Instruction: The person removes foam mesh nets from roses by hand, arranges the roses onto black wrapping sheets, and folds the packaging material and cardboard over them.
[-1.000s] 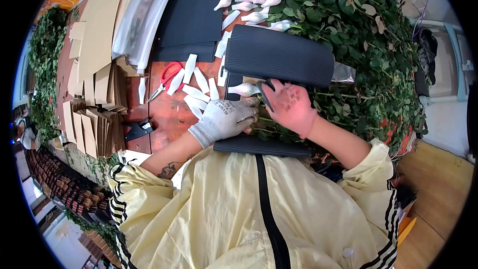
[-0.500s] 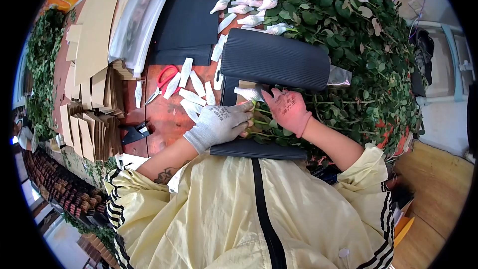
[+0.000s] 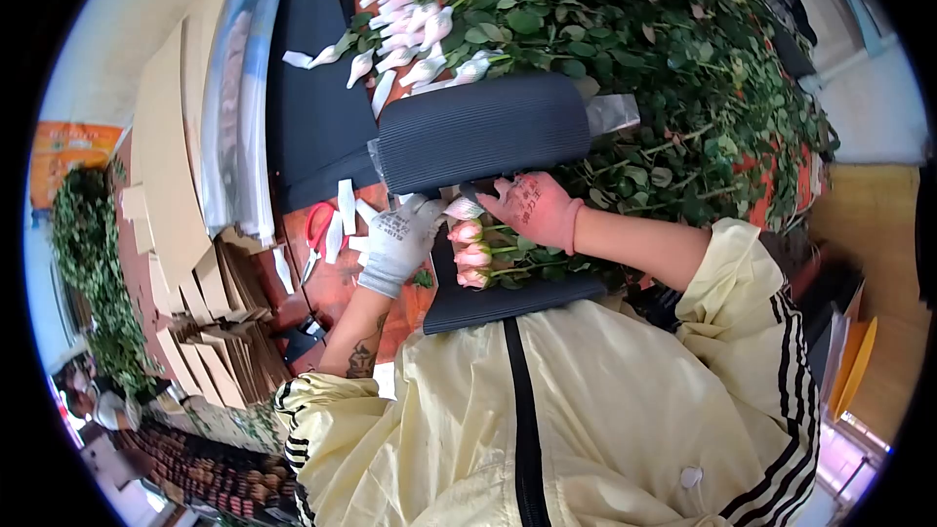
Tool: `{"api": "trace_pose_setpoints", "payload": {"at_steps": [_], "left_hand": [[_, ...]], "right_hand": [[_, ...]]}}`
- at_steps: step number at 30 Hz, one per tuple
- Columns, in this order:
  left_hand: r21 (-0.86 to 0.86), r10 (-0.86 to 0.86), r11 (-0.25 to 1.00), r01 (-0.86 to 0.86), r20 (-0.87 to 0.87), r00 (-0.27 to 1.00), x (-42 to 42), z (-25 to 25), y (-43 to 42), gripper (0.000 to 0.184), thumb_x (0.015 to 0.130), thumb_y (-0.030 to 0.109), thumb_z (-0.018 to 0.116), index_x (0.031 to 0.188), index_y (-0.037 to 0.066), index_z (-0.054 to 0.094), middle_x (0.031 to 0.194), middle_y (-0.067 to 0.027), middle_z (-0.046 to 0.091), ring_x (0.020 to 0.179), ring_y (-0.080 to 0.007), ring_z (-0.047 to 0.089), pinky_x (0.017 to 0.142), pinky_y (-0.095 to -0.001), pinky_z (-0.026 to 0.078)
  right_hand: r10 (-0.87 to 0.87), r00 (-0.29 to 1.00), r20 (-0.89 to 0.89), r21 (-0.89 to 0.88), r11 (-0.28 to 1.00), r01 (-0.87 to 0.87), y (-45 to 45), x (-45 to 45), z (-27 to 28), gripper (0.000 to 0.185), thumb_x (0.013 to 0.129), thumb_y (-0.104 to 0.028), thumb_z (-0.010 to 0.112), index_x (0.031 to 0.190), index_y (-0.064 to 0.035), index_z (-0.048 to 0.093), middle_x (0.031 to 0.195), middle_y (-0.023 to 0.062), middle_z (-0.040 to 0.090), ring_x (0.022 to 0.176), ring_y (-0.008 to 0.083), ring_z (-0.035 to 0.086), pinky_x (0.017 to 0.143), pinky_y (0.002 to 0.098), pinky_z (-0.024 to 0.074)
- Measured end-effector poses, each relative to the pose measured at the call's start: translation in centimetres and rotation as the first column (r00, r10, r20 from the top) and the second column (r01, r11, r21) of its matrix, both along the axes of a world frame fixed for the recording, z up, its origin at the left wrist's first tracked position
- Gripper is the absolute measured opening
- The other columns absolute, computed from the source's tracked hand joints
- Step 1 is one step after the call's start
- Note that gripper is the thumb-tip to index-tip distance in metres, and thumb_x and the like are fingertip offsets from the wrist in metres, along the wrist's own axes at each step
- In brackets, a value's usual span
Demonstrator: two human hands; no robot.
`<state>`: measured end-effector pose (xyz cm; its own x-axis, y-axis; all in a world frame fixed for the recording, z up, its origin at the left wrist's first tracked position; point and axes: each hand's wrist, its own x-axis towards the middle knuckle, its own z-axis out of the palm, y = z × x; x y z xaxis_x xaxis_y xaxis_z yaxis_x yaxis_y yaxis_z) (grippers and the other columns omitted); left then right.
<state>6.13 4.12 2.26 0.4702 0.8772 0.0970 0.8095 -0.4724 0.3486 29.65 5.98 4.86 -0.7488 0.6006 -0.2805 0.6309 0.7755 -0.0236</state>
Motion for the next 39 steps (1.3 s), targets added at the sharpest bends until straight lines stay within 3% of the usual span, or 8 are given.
{"api": "trace_pose_setpoints", "payload": {"at_steps": [7,10,15,23,26,33,36,39], "left_hand": [[0.152,-0.083,0.984,0.091,-0.059,0.995,-1.1,0.7,0.2,0.015,0.083,0.027,0.059,0.092,0.017,0.066,0.083,-0.0004,0.062,0.076,-0.0231,0.061,0.085,-0.0401,0.043],[0.074,-0.092,0.994,0.086,0.084,0.992,-1.8,0.7,0.0,0.016,0.082,0.023,0.060,0.093,0.013,0.064,0.076,-0.0072,0.060,0.064,-0.0283,0.059,0.056,-0.0385,0.047],[0.051,-0.077,0.996,0.072,0.087,0.993,-2.6,0.9,-0.2,0.016,0.084,0.024,0.059,0.091,0.011,0.065,0.078,-0.0089,0.062,0.070,-0.0290,0.061,0.060,-0.0384,0.048],[-0.028,0.333,0.940,-0.340,-0.136,0.933,-6.3,5.0,-0.9,0.026,0.084,0.016,0.057,0.107,0.004,0.062,0.099,-0.0163,0.064,0.088,-0.0323,0.063,0.078,-0.0387,0.050],[-0.217,0.138,0.971,-0.098,0.178,0.974,-2.1,7.7,-1.9,0.025,0.082,0.016,0.061,0.104,0.004,0.064,0.102,-0.0150,0.065,0.098,-0.0300,0.061,0.085,-0.0362,0.048],[-0.300,-0.031,0.952,0.068,0.126,0.992,3.5,4.1,-1.3,0.042,0.084,0.027,0.057,0.118,0.002,0.056,0.122,-0.0191,0.056,0.112,-0.0336,0.054,0.094,-0.0393,0.043],[-0.303,-0.010,0.953,0.019,0.032,0.999,3.6,4.8,-1.6,0.041,0.086,0.030,0.053,0.121,0.010,0.055,0.120,-0.0122,0.057,0.096,-0.0306,0.061,0.080,-0.0398,0.049],[-0.162,-0.071,0.983,0.082,0.074,0.995,3.1,3.9,-1.6,0.042,0.086,0.032,0.052,0.124,0.013,0.055,0.123,-0.0113,0.056,0.095,-0.0299,0.062,0.081,-0.0384,0.049]], "right_hand": [[-0.072,0.997,-0.008,-0.120,0.990,0.070,0.5,0.2,0.4,0.043,0.084,-0.014,0.044,0.126,-0.0101,0.050,0.113,0.0147,0.056,0.095,0.0254,0.061,0.080,0.0351,0.0474],[-0.018,0.999,-0.046,-0.037,0.999,0.016,0.4,0.5,-0.7,0.041,0.084,-0.014,0.045,0.124,-0.0093,0.051,0.109,0.0159,0.057,0.093,0.0257,0.061,0.078,0.0341,0.0485],[-0.037,0.991,-0.128,-0.009,0.999,0.037,0.2,0.6,-0.9,0.039,0.085,-0.013,0.044,0.123,-0.0098,0.053,0.104,0.0152,0.059,0.091,0.0257,0.061,0.076,0.0351,0.0491],[0.014,0.990,-0.142,0.040,0.999,-0.008,0.1,0.5,-2.0,0.040,0.085,-0.014,0.045,0.124,-0.0115,0.052,0.101,0.0148,0.059,0.087,0.0258,0.062,0.073,0.0349,0.0493],[0.023,0.981,-0.195,0.153,0.988,0.007,0.1,0.5,-2.8,0.035,0.086,-0.016,0.043,0.118,-0.0109,0.055,0.092,0.0125,0.062,0.081,0.0241,0.063,0.066,0.0348,0.0486],[-0.014,0.997,-0.077,-0.028,1.000,0.012,0.0,0.8,1.9,0.043,0.081,-0.010,0.049,0.123,-0.0083,0.051,0.095,0.0139,0.059,0.080,0.0239,0.062,0.069,0.0340,0.0490],[0.133,0.924,-0.357,0.338,0.941,-0.005,-0.6,3.4,5.9,0.032,0.080,-0.022,0.054,0.108,-0.0068,0.058,0.099,0.0113,0.065,0.088,0.0251,0.064,0.076,0.0372,0.0503],[-0.390,0.609,-0.691,-0.334,0.919,0.209,6.0,5.4,15.2,0.035,0.075,-0.030,0.060,0.103,-0.0104,0.062,0.102,0.0097,0.065,0.093,0.0261,0.063,0.083,0.0362,0.0492]]}}
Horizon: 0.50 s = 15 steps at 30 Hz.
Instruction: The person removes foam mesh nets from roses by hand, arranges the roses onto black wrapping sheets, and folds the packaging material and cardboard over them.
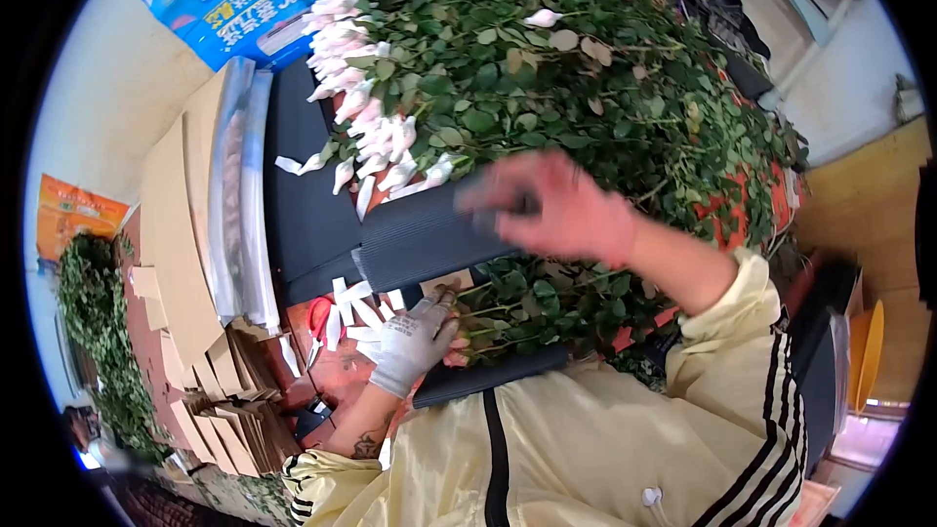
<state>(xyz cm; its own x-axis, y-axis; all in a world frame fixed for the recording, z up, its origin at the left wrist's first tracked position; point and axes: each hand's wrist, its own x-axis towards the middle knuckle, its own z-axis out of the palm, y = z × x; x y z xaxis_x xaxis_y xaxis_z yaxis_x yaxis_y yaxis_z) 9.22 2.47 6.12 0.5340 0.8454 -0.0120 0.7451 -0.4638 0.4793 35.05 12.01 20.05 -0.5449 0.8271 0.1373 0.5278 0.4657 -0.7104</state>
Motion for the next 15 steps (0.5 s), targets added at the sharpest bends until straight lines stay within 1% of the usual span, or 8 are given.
{"api": "trace_pose_setpoints", "payload": {"at_steps": [2,4,6,8,9,10,13,15], "left_hand": [[-0.039,0.014,0.999,-0.023,-0.211,0.977,0.4,1.0,-0.3,0.044,0.087,0.033,0.050,0.127,0.015,0.052,0.125,-0.0092,0.056,0.095,-0.0307,0.061,0.085,-0.0383,0.048],[0.091,-0.012,0.995,0.030,-0.195,0.981,0.2,1.0,-0.1,0.047,0.085,0.034,0.051,0.129,0.016,0.051,0.121,-0.0071,0.058,0.089,-0.0318,0.063,0.082,-0.0432,0.048],[0.011,-0.024,1.000,0.025,-0.068,0.997,-0.5,-1.0,0.1,0.049,0.084,0.033,0.051,0.131,0.017,0.049,0.121,-0.0088,0.058,0.083,-0.0325,0.063,0.079,-0.0439,0.048],[-0.185,0.053,0.981,-0.062,-0.052,0.997,1.2,2.6,0.3,0.046,0.082,0.023,0.050,0.125,0.010,0.053,0.123,-0.0168,0.056,0.099,-0.0355,0.059,0.087,-0.0373,0.047],[-0.205,0.062,0.978,-0.049,0.055,0.997,1.0,1.9,0.2,0.045,0.081,0.022,0.051,0.124,0.008,0.054,0.122,-0.0195,0.055,0.103,-0.0355,0.058,0.090,-0.0404,0.046],[-0.177,0.055,0.983,-0.047,0.037,0.998,1.0,1.6,0.1,0.044,0.081,0.021,0.052,0.122,0.006,0.055,0.122,-0.0195,0.056,0.105,-0.0350,0.058,0.089,-0.0406,0.046],[-0.158,0.032,0.987,-0.037,-0.036,0.999,0.9,1.9,0.1,0.043,0.082,0.021,0.052,0.122,0.006,0.055,0.121,-0.0194,0.056,0.105,-0.0344,0.058,0.089,-0.0408,0.046],[-0.173,0.033,0.984,-0.032,0.007,0.999,0.7,1.5,0.3,0.043,0.083,0.024,0.052,0.122,0.007,0.056,0.121,-0.0193,0.056,0.104,-0.0333,0.058,0.088,-0.0414,0.046]], "right_hand": [[-0.217,0.949,0.228,0.320,0.937,0.138,6.0,0.7,-2.7,0.032,0.074,-0.027,0.057,0.100,-0.0093,0.064,0.103,0.0099,0.065,0.094,0.0262,0.063,0.083,0.0365,0.0496],[-0.224,0.859,0.460,0.168,0.972,0.164,9.8,0.7,-6.2,0.031,0.070,-0.022,0.056,0.096,-0.0076,0.065,0.099,0.0124,0.066,0.095,0.0283,0.062,0.081,0.0386,0.0504],[-0.050,0.614,0.788,0.030,0.999,0.043,11.4,0.6,-8.3,0.029,0.068,-0.018,0.056,0.093,-0.0069,0.065,0.097,0.0161,0.066,0.094,0.0307,0.063,0.079,0.0408,0.0509],[-0.058,0.639,0.767,0.119,0.992,-0.052,12.7,1.2,-13.7,0.029,0.071,-0.018,0.055,0.096,-0.0077,0.064,0.099,0.0160,0.065,0.095,0.0294,0.063,0.079,0.0399,0.0507],[-0.067,0.620,0.782,0.140,0.988,-0.070,12.7,1.1,-14.9,0.029,0.072,-0.017,0.054,0.098,-0.0083,0.063,0.100,0.0143,0.065,0.096,0.0277,0.063,0.079,0.0389,0.0506],[-0.070,0.604,0.794,0.160,0.982,-0.096,12.8,1.2,-14.9,0.029,0.074,-0.016,0.054,0.101,-0.0089,0.062,0.102,0.0125,0.065,0.097,0.0260,0.063,0.079,0.0379,0.0504],[-0.007,0.538,0.843,0.094,0.987,-0.134,13.0,2.1,-11.9,0.029,0.077,-0.015,0.053,0.104,-0.0091,0.060,0.104,0.0103,0.064,0.098,0.0240,0.062,0.080,0.0358,0.0503],[-0.109,0.511,0.853,0.220,0.962,-0.160,12.7,4.2,-8.1,0.023,0.082,-0.020,0.051,0.101,-0.0128,0.061,0.101,0.0101,0.064,0.096,0.0255,0.063,0.077,0.0353,0.0521]]}}
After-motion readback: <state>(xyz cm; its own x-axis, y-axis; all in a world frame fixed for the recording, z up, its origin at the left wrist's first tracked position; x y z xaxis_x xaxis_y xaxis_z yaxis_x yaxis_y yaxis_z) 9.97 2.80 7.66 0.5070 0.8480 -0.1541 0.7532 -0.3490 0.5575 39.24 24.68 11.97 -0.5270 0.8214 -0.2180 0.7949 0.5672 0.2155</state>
